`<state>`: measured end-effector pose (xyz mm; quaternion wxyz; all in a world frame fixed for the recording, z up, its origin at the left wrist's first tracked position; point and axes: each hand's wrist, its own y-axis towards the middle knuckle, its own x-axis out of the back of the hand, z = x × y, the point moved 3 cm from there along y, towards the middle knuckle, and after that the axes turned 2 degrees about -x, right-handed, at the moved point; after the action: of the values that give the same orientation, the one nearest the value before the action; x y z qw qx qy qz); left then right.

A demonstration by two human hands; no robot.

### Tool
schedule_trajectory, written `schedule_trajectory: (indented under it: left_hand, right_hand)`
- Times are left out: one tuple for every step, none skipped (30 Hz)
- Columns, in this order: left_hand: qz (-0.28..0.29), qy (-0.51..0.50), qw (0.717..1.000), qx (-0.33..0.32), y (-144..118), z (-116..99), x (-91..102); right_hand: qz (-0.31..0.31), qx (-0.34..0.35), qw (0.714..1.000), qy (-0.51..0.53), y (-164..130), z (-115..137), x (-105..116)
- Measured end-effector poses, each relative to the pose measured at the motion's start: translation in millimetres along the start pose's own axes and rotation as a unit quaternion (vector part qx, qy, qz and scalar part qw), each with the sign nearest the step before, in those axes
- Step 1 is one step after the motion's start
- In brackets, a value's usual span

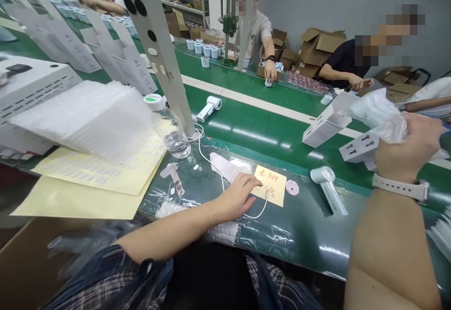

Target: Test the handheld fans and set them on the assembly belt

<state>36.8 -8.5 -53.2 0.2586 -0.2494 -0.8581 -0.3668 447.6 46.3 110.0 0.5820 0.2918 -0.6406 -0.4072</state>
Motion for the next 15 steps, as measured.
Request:
schedule_trajectory:
  left_hand:
    - [0.023, -0.012, 0.999, 0.023, -2, 6, -6.0]
    - [0.040, -0.024, 0.998, 0.041, -2, 11, -9.6]
    - [0.046, -0.034, 0.997, 0.057, -3, 13, -10.6]
    - [0.047, -0.041, 0.996, 0.071, -3, 15, -9.9]
    - [0.047, -0.044, 0.994, 0.083, -3, 15, -8.3]
    - [0.049, -0.047, 0.993, 0.093, -3, 15, -6.5]
    - [0.054, -0.050, 0.992, 0.100, -3, 15, -5.1]
    - [0.059, -0.054, 0.991, 0.103, -4, 13, -4.1]
    - [0.062, -0.057, 0.991, 0.102, -4, 12, -3.7]
    - [0.064, -0.060, 0.991, 0.100, -5, 11, -3.7]
    - [0.063, -0.062, 0.991, 0.097, -5, 10, -4.1]
    - [0.063, -0.063, 0.991, 0.096, -6, 8, -4.8]
    - [0.063, -0.065, 0.991, 0.095, -6, 7, -5.9]
    - [0.065, -0.066, 0.991, 0.094, -6, 6, -7.1]
    - [0.068, -0.067, 0.991, 0.094, -6, 5, -8.3]
  right_hand:
    - [-0.001, -0.008, 1.000, -0.005, 6, -5, -9]
    - [0.011, -0.019, 1.000, -0.008, 8, -8, -18]
    - [0.031, -0.028, 0.999, -0.013, 8, -7, -27]
    - [0.056, -0.035, 0.998, -0.022, 6, -6, -35]
    - [0.077, -0.039, 0.996, -0.032, 2, -3, -41]
    - [0.097, -0.040, 0.994, -0.039, -1, 1, -47]
    - [0.115, -0.036, 0.992, -0.042, -5, 5, -51]
    - [0.134, -0.032, 0.990, -0.044, -8, 8, -54]
    - [0.156, -0.026, 0.986, -0.046, -10, 11, -56]
    - [0.180, -0.021, 0.982, -0.047, -11, 13, -57]
    - [0.202, -0.019, 0.978, -0.050, -9, 13, -58]
    - [0.224, -0.019, 0.973, -0.054, -5, 12, -57]
    - [0.246, -0.021, 0.967, -0.059, 2, 9, -57]
    - [0.270, -0.026, 0.960, -0.064, 12, 5, -56]
    - [0.296, -0.033, 0.952, -0.071, 24, 0, -57]
